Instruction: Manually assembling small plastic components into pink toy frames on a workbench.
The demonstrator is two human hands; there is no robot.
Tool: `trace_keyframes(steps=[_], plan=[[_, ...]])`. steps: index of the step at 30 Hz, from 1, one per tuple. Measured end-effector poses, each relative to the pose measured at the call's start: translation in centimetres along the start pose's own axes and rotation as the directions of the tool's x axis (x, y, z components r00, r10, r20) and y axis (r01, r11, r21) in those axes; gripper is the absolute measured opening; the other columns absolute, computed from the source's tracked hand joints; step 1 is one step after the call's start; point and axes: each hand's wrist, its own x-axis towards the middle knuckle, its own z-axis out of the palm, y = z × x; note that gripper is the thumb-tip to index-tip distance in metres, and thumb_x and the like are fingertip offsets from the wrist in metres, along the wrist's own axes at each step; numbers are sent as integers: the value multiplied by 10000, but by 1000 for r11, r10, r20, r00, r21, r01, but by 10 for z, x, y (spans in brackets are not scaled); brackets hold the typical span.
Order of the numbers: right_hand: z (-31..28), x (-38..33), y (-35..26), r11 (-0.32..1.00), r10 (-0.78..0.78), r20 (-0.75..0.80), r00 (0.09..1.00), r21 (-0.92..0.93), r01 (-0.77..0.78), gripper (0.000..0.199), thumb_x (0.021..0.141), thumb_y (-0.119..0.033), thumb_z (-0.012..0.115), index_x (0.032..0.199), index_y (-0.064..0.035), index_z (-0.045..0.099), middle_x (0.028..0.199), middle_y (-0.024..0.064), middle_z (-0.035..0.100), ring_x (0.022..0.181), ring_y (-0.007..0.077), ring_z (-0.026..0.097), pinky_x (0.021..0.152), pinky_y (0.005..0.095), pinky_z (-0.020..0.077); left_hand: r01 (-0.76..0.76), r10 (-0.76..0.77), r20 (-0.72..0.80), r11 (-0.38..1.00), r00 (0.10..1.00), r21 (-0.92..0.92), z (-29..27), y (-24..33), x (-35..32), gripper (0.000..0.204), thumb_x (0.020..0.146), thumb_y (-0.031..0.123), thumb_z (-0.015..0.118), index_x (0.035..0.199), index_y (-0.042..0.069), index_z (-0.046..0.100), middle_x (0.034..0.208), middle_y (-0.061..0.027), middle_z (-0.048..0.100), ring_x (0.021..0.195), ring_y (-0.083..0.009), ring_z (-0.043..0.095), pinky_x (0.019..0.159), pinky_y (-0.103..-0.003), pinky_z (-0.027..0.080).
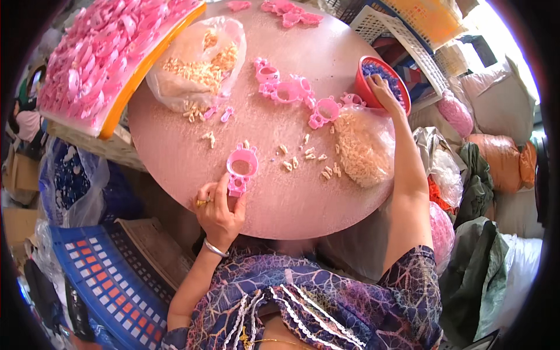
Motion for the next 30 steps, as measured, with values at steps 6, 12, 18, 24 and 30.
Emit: trace_keyframes(steps=[6, 12, 18, 24, 30], plan=[[14, 0, 23, 992, -101, -58, 993, -81, 96, 473, 971, -50, 417, 1435, -141, 439, 1253, 198, 540, 1052, 420, 598, 930, 466, 491, -4, 4, -19, 999, 1000, -37, 6, -2, 1, 574, 754, 232, 802, 1269, 70, 607, 968, -114, 671, 995, -301, 601, 899, -455, 402], [9, 12, 2, 869, 464, -155, 872, 273, -413, 625, 993, -485, 380, 884, 39, 703, 907, 305, 671, 923, 482, 646, 906, 515, 480, 29, -31, -30, 998, 999, -56, 3, -2, -3, 574, 750, 234, 804, 1264, 67, 609, 943, -108, 675, 992, -299, 603, 898, -443, 408], [18, 5, 44, 904, 341, -438, 832, -92, -419, 468, 993, -282, 363, 805, -8, 693, 875, 232, 718, 916, 395, 697, 819, 493, 534, 4, -9, -60, 996, 998, -91, 3, -1, -3, 567, 741, 209, 810, 1252, 63, 612, 922, -95, 673, 970, -288, 607, 893, -430, 408], [-41, 23, -70, 321, 700, -184, 690, 944, -74, 456, 1009, -312, 352, 773, -49, 641, 609, 46, 568, 540, 144, 574, 530, 314, 459, 19, -22, -50, 998, 998, -57, 4, -5, -3, 619, 724, 194, 821, 1283, 62, 593, 891, -75, 671, 955, -262, 614, 880, -421, 402], [15, -11, -239, 980, -55, -373, 926, 155, 121, 149, 963, -139, 561, 849, -64, 621, 747, 92, 638, 661, 241, 624, 600, 362, 509, 5, -10, -68, 997, 998, -80, 5, -1, 1, 611, 729, 222, 825, 1274, 58, 602, 893, -82, 686, 967, -255, 615, 900, -417, 397]])
